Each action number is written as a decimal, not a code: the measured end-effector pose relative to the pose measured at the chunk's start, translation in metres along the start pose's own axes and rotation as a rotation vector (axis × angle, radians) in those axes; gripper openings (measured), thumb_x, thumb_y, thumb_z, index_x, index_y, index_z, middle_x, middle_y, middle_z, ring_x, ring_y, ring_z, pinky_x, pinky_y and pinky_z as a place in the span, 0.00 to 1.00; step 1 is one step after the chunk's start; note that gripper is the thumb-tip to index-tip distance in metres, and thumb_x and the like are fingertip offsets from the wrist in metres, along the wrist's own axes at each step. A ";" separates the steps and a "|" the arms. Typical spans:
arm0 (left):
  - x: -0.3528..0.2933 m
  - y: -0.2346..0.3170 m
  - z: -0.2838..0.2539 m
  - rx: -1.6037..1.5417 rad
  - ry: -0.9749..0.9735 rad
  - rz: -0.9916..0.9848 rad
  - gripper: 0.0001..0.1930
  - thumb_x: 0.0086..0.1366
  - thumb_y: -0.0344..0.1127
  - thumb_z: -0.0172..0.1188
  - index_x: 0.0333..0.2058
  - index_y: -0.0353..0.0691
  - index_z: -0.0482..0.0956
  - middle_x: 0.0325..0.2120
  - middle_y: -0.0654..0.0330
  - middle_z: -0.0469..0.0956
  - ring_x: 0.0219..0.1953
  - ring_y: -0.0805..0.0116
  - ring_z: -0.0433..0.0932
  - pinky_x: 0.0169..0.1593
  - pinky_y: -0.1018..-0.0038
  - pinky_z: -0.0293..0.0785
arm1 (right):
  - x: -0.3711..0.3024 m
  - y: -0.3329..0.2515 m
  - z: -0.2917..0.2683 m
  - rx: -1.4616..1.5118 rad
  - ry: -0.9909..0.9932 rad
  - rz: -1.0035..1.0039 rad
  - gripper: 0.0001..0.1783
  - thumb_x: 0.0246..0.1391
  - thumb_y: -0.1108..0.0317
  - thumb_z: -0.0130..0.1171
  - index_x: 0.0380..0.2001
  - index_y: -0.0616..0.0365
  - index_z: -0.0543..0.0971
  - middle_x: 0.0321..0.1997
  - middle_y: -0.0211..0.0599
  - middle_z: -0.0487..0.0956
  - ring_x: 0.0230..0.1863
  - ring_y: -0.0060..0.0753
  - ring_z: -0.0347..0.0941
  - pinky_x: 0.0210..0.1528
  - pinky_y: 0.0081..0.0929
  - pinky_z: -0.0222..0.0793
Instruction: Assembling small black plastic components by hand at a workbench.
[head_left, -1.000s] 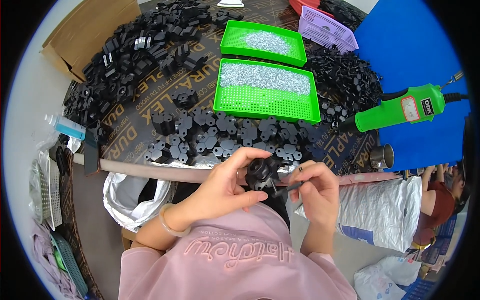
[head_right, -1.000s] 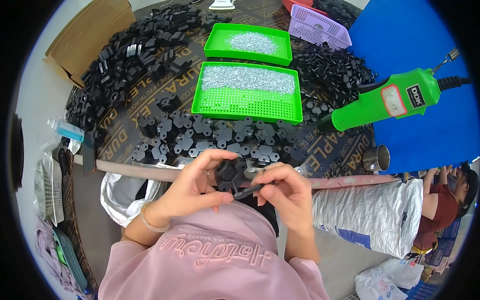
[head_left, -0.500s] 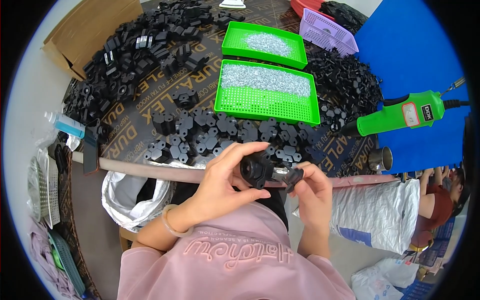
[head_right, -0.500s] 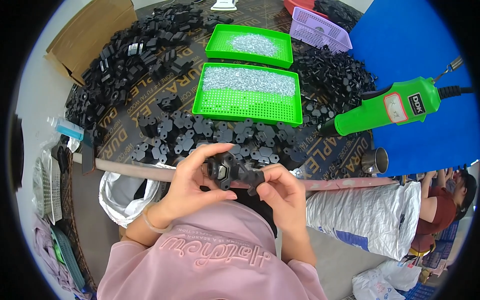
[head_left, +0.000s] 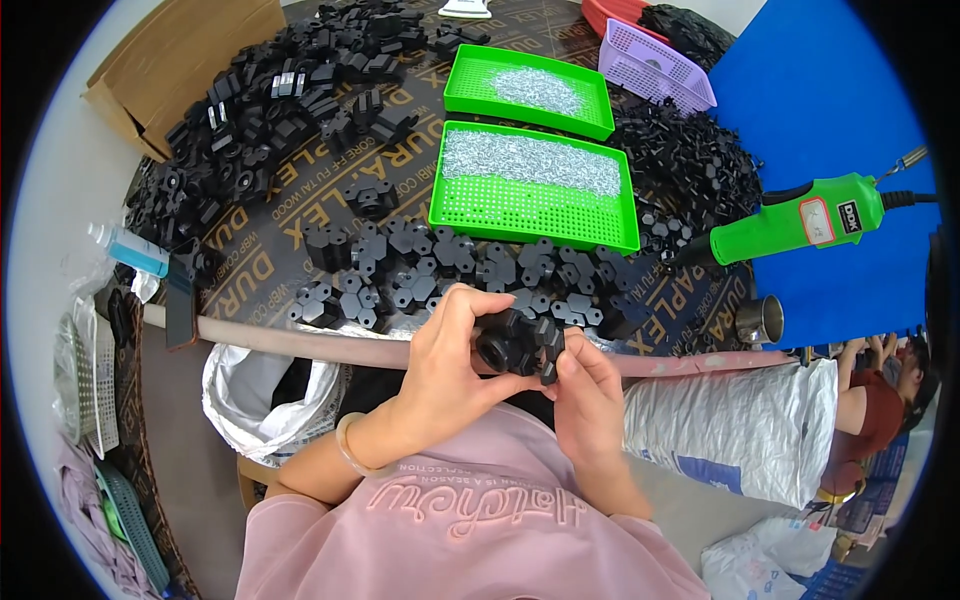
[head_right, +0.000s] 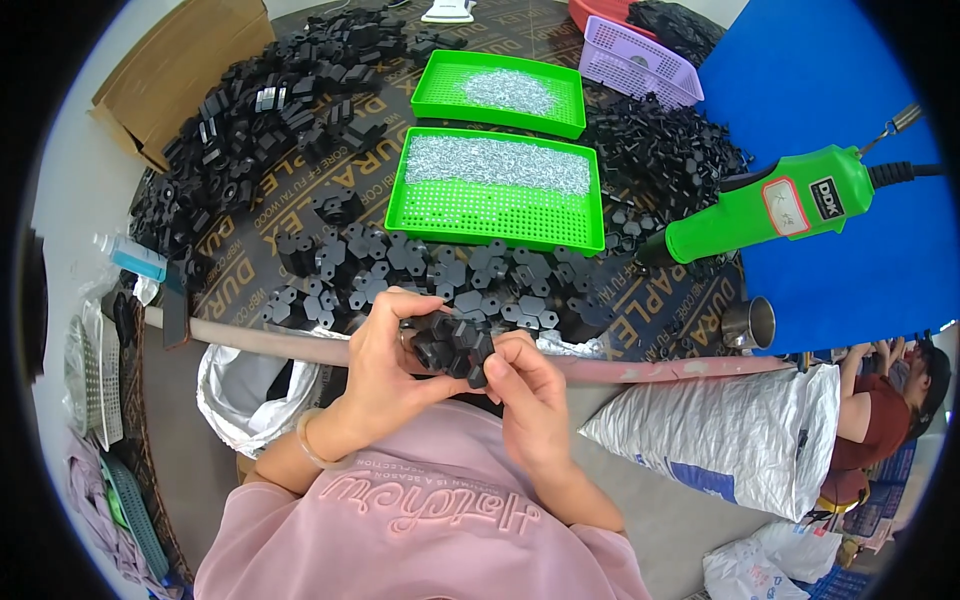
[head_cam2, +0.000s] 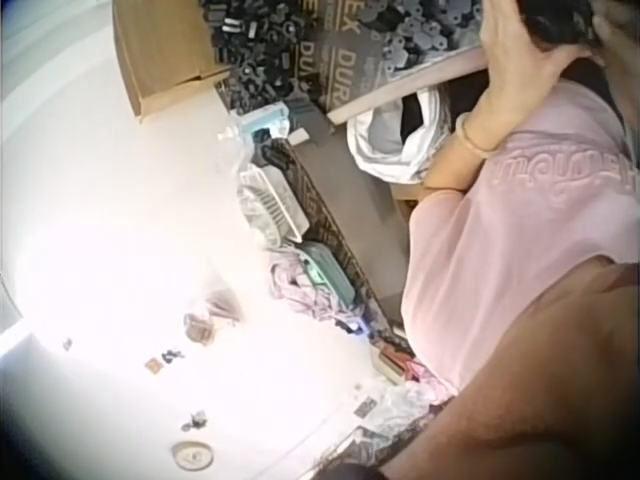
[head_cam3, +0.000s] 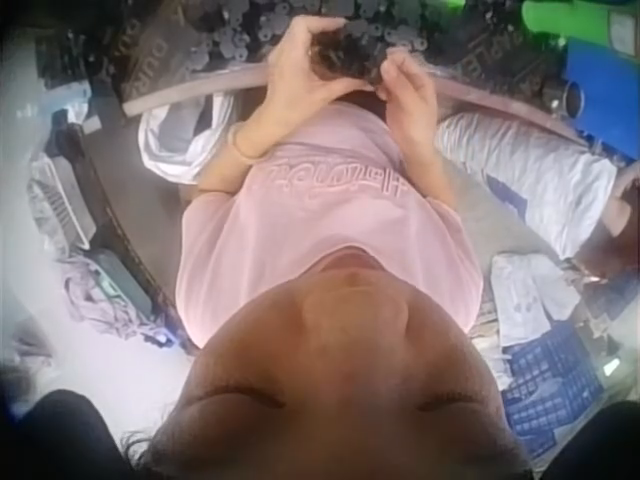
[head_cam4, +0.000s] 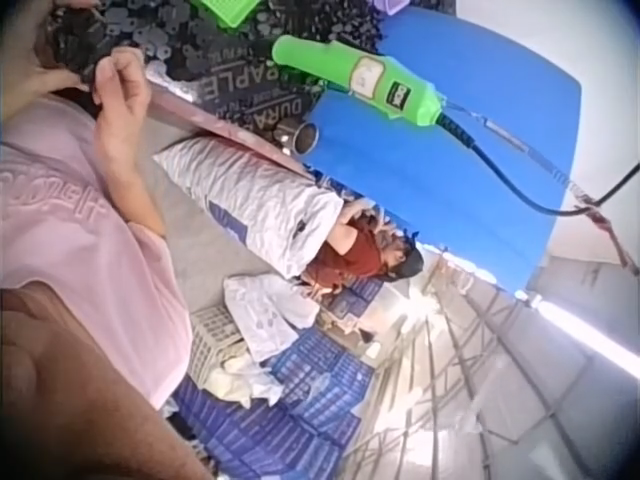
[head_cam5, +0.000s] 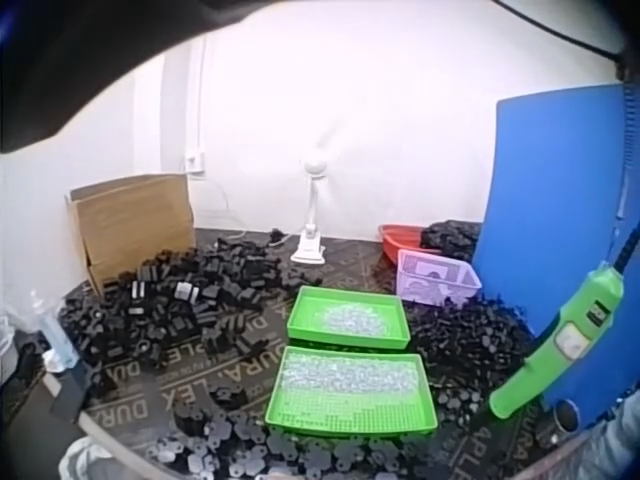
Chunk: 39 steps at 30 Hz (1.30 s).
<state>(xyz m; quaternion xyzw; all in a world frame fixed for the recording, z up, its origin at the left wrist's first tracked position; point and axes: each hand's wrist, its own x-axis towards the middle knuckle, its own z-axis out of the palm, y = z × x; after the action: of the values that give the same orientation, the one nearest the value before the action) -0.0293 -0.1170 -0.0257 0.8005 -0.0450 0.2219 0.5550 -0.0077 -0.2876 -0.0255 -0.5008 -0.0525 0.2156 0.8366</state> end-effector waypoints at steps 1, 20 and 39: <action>0.000 0.000 0.000 0.024 0.011 0.025 0.37 0.39 0.32 0.83 0.48 0.34 0.72 0.37 0.55 0.73 0.36 0.62 0.79 0.32 0.71 0.79 | 0.000 0.000 0.001 -0.028 0.004 -0.018 0.09 0.63 0.68 0.59 0.30 0.61 0.77 0.37 0.25 0.68 0.33 0.16 0.62 0.36 0.17 0.58; 0.006 0.020 -0.028 -0.168 -0.388 -0.042 0.43 0.51 0.30 0.75 0.61 0.37 0.56 0.46 0.45 0.82 0.45 0.50 0.84 0.41 0.64 0.84 | 0.003 -0.036 -0.023 -0.545 -0.244 -0.211 0.44 0.36 0.60 0.80 0.59 0.61 0.75 0.58 0.39 0.73 0.53 0.30 0.70 0.48 0.26 0.70; -0.001 0.016 -0.034 -0.771 -0.677 -0.345 0.41 0.58 0.27 0.71 0.67 0.33 0.58 0.58 0.48 0.71 0.59 0.59 0.73 0.48 0.70 0.83 | -0.004 -0.039 -0.016 -0.847 -0.274 -0.712 0.30 0.31 0.62 0.80 0.43 0.59 0.85 0.44 0.38 0.85 0.46 0.41 0.76 0.47 0.35 0.72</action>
<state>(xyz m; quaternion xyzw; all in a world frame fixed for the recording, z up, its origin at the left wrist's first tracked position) -0.0453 -0.0919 -0.0027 0.5613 -0.1671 -0.1753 0.7914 0.0057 -0.3178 0.0009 -0.7114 -0.4082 -0.0566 0.5694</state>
